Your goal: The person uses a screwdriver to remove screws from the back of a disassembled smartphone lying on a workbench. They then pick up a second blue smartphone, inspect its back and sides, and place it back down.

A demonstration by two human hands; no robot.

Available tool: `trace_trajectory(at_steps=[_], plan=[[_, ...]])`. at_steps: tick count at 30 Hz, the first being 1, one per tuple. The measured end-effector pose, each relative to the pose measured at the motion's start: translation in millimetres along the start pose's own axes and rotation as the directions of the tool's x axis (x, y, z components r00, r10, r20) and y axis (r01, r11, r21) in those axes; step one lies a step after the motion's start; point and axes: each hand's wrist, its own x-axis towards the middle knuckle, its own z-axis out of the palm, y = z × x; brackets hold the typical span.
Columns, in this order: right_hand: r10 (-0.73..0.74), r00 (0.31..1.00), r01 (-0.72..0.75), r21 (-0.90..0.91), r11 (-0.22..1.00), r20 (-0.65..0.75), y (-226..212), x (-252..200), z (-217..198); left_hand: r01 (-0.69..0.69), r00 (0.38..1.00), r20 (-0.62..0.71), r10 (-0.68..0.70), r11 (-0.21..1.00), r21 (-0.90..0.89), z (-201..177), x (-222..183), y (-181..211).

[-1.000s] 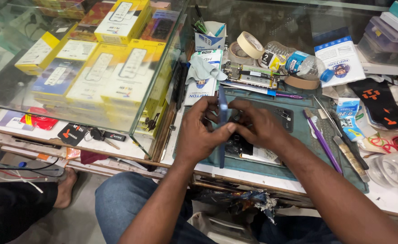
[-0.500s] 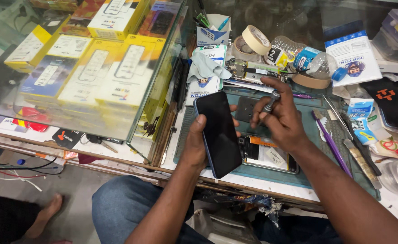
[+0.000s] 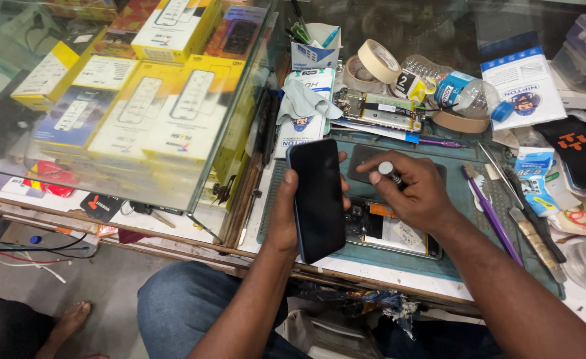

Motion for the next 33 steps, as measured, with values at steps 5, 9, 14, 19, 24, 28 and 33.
trace_trajectory(at_steps=[5,9,14,19,24,28,33], plan=[[-0.049,0.998,0.049,-0.005,0.999,0.04,-7.8,3.6,1.8,-0.041,0.992,-0.106,0.062,0.981,0.188,1.5,4.1,-2.2],[0.031,0.999,-0.029,-0.054,0.998,0.045,-11.7,5.2,2.9,-0.049,0.965,-0.21,0.156,0.897,0.44,7.9,11.4,-5.7],[-0.012,0.998,0.015,-0.052,0.999,0.067,-9.8,7.2,2.9,-0.064,0.937,-0.228,0.265,0.77,0.634,14.6,11.9,-4.2],[0.007,0.995,-0.002,-0.055,0.998,0.097,-4.7,5.8,4.5,-0.057,0.924,-0.247,0.293,0.742,0.668,15.7,12.1,-2.9],[-0.161,0.982,0.162,0.0,0.987,0.102,4.2,6.3,5.1,-0.033,0.936,-0.295,0.192,0.882,0.47,14.3,16.9,-5.0],[-0.062,0.994,0.059,0.037,0.998,0.09,-0.3,3.3,9.3,-0.042,0.942,-0.289,0.172,0.912,0.407,14.4,16.5,-4.4],[0.393,0.907,-0.421,0.255,0.871,0.154,0.5,-1.0,11.3,-0.015,0.961,-0.277,-0.003,0.998,-0.063,14.2,18.2,-5.1]])
